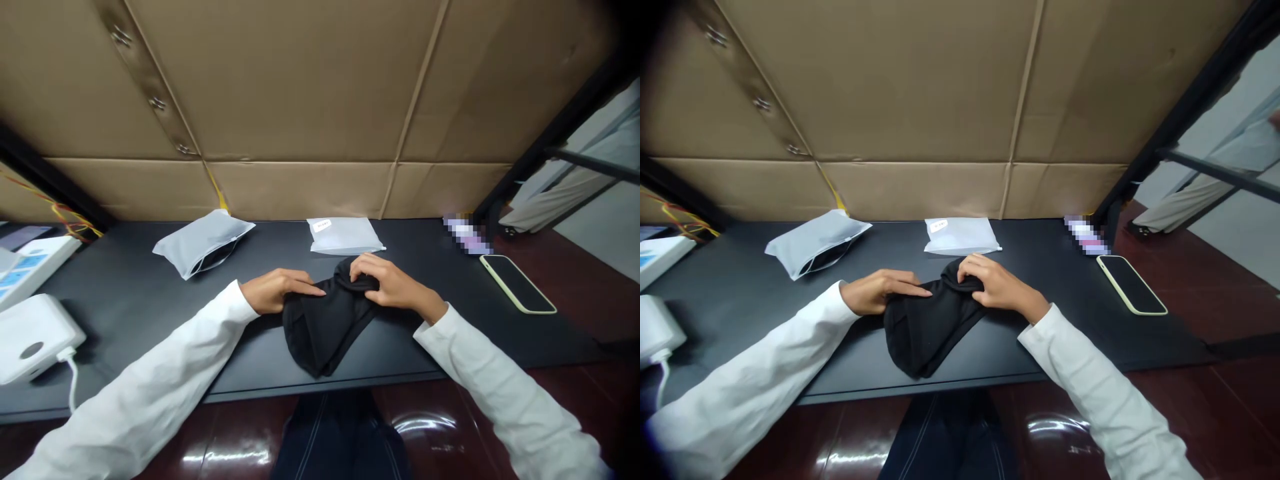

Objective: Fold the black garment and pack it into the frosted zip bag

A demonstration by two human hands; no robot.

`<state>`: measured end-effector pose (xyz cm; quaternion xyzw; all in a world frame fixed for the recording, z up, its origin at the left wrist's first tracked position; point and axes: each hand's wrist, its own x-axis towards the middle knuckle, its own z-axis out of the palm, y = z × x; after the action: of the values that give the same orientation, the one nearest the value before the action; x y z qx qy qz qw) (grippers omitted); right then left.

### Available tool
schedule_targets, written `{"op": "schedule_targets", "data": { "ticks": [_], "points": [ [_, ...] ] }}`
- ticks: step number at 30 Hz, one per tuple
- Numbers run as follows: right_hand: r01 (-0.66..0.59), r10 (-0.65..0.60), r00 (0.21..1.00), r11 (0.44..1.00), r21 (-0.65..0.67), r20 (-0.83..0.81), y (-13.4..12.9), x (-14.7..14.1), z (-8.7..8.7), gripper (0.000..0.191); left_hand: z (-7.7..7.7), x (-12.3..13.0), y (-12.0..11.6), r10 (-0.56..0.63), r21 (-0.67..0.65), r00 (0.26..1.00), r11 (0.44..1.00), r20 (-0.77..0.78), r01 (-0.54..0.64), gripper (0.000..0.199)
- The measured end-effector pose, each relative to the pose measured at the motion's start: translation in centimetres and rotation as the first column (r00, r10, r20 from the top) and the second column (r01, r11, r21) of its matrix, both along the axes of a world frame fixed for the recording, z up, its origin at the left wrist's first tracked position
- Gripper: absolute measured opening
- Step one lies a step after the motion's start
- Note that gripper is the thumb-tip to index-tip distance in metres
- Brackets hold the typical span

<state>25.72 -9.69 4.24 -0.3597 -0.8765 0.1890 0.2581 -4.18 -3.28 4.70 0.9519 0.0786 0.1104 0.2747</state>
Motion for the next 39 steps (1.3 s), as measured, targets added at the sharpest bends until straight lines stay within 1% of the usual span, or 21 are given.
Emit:
{"op": "schedule_targets", "data": {
  "ticks": [2, 5, 8, 11, 13, 15, 18, 20, 23, 26, 28, 31, 34, 36, 39],
  "points": [
    [0.015, -0.017, 0.999, 0.999, -0.043, -0.033, 0.3, 0.6, 0.2, 0.047, -0.5, 0.0, 0.2, -0.005, 0.073, 0.999, 0.997, 0.034, 0.003, 0.034],
    [0.041, -0.045, 0.997, 0.997, -0.07, -0.059, 0.6, 1.5, 0.3, 0.058, -1.0, 0.2, 0.2, 0.0, 0.168, 0.995, 0.986, 0.098, -0.017, 0.03],
    [0.088, -0.089, 0.995, 0.995, -0.045, -0.04, 0.8, 2.0, 0.1, 0.067, -1.1, 0.4, -0.1, 0.001, 0.302, 0.996, 0.953, 0.087, -0.027, 0.027],
    [0.194, -0.194, 0.981, 0.981, 0.001, -0.015, 0.8, 2.2, -0.2, 0.062, -1.2, 0.5, -0.1, 0.027, 0.419, 0.998, 0.906, 0.065, -0.052, 0.022],
    [0.265, -0.265, 0.964, 0.964, 0.006, -0.013, 0.8, 2.3, -0.5, 0.059, -1.3, 0.4, 0.1, 0.017, 0.46, 0.997, 0.887, 0.07, -0.048, 0.018],
    [0.298, -0.298, 0.954, 0.955, -0.003, -0.008, 0.7, 2.4, -0.7, 0.061, -1.5, 0.2, 0.5, -0.009, 0.497, 0.997, 0.867, 0.073, -0.029, 0.016],
    [0.287, -0.287, 0.958, 0.958, 0.0, 0.0, 0.5, 2.4, -0.9, 0.071, -1.7, 0.1, 0.8, -0.025, 0.551, 0.998, 0.834, 0.062, -0.014, 0.014],
    [0.276, -0.276, 0.961, 0.961, 0.017, -0.015, 0.2, 2.2, -0.8, 0.075, -1.7, 0.1, 0.8, -0.015, 0.57, 0.999, 0.822, 0.05, -0.016, 0.014],
    [0.246, -0.238, 0.967, 0.965, 0.087, -0.094, -0.2, 1.6, -0.9, 0.07, -1.7, 0.2, 0.7, 0.001, 0.578, 0.999, 0.816, 0.039, -0.023, 0.015],
    [0.127, -0.097, 0.978, 0.979, 0.16, -0.184, -0.4, 1.0, -1.2, 0.065, -1.6, 0.3, 0.6, 0.007, 0.567, 1.0, 0.824, 0.026, -0.02, 0.015],
    [0.026, 0.009, 0.981, 0.984, 0.175, -0.195, -0.5, 0.7, -1.5, 0.063, -1.7, 0.2, 0.6, 0.005, 0.546, 1.0, 0.837, 0.029, -0.02, 0.015],
    [-0.102, 0.118, 0.986, 0.986, 0.135, -0.121, -0.4, 0.3, -2.0, 0.062, -1.7, 0.3, 0.6, -0.011, 0.498, 0.998, 0.867, 0.058, -0.019, 0.019],
    [-0.148, 0.153, 0.985, 0.987, 0.061, -0.074, 0.0, 0.5, -2.4, 0.06, -1.7, 0.5, 0.4, -0.033, 0.428, 0.994, 0.904, 0.108, -0.016, 0.025],
    [-0.171, 0.171, 0.98, 0.985, 0.009, -0.104, 0.3, 0.7, -2.6, 0.058, -1.7, 0.7, 0.1, -0.063, 0.353, 0.987, 0.935, 0.151, 0.006, 0.024],
    [-0.229, 0.21, 0.949, 0.972, -0.059, -0.236, 0.5, 0.9, -2.7, 0.05, -1.4, 1.1, -0.2, -0.086, 0.196, 0.974, 0.98, 0.21, 0.044, 0.021]
  ]
}}
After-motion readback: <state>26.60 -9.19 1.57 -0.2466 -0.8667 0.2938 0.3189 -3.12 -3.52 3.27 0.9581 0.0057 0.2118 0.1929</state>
